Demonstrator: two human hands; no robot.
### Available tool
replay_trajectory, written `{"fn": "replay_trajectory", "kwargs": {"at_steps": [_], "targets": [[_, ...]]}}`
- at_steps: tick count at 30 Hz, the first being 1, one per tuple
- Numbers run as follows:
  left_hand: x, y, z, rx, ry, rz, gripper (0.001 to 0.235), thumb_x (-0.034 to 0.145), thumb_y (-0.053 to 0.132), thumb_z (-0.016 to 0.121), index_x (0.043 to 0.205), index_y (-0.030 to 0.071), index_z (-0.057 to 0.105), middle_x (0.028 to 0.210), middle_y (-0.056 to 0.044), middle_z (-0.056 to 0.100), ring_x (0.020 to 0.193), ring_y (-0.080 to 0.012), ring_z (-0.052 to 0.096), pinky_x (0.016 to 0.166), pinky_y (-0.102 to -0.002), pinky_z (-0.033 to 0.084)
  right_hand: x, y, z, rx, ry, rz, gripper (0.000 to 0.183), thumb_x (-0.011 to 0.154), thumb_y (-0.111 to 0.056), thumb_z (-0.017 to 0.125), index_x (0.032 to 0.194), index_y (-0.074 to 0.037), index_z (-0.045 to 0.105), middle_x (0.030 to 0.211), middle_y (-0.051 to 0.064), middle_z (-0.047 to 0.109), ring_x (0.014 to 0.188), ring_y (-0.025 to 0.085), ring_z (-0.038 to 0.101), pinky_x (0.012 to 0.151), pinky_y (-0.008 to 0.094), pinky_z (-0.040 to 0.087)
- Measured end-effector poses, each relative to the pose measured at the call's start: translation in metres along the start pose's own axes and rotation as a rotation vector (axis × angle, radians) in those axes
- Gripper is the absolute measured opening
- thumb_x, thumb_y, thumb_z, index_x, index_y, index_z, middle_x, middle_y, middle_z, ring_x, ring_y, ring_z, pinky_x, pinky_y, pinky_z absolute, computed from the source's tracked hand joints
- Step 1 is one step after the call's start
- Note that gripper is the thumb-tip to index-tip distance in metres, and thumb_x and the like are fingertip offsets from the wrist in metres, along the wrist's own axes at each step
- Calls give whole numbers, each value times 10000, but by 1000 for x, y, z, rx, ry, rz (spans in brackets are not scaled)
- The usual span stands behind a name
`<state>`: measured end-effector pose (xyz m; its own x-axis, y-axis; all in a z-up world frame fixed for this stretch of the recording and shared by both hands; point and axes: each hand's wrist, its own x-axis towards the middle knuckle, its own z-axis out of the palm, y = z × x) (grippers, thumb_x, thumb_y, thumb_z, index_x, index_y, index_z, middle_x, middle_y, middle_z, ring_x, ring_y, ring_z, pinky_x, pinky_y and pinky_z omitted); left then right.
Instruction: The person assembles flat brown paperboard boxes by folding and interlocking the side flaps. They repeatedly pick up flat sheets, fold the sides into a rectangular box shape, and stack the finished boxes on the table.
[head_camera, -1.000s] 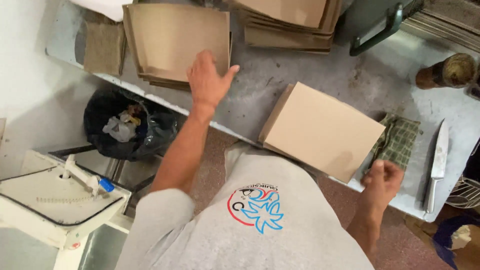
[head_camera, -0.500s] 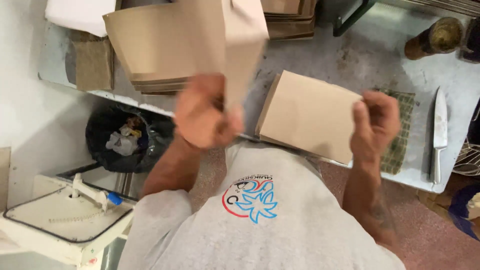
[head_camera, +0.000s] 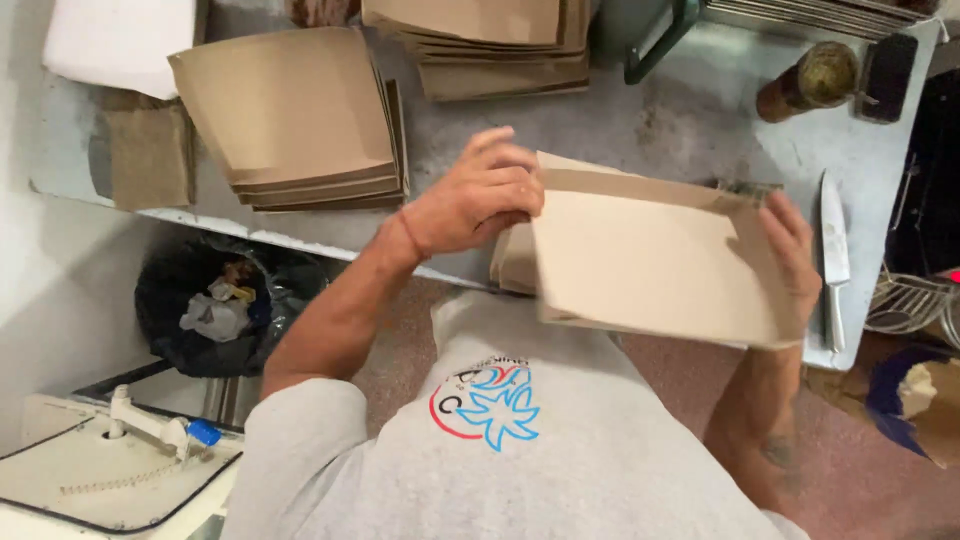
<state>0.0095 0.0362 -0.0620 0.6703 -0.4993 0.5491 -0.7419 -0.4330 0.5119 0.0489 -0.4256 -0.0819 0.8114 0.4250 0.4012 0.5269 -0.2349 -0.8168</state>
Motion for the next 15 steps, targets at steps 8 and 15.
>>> {"fn": "replay_trajectory", "kwargs": {"at_steps": [8, 15], "targets": [[-26, -79, 28, 391, -199, 38, 282, 1017, -46, 699, 1040, 218, 795, 1410, -62, 769, 1360, -326, 669, 1094, -566, 428, -53, 70, 15, -303, 23, 11, 602, 1116, 180, 464, 1635, -55, 659, 1698, 294, 604, 1577, 476, 578, 1301, 596, 496], [-92, -259, -66, 1286, -4, -575, 285, 1020, 142, 848, 1294, 210, 889, 1781, -253, 451, 1613, -532, 359, 1282, -888, 80, -68, 51, 5, -140, 645, 137, 367, 1165, 226, 473, 1347, 67, 749, 1310, 221, 688, 968, 306, 651, 866, 424, 567]]}}
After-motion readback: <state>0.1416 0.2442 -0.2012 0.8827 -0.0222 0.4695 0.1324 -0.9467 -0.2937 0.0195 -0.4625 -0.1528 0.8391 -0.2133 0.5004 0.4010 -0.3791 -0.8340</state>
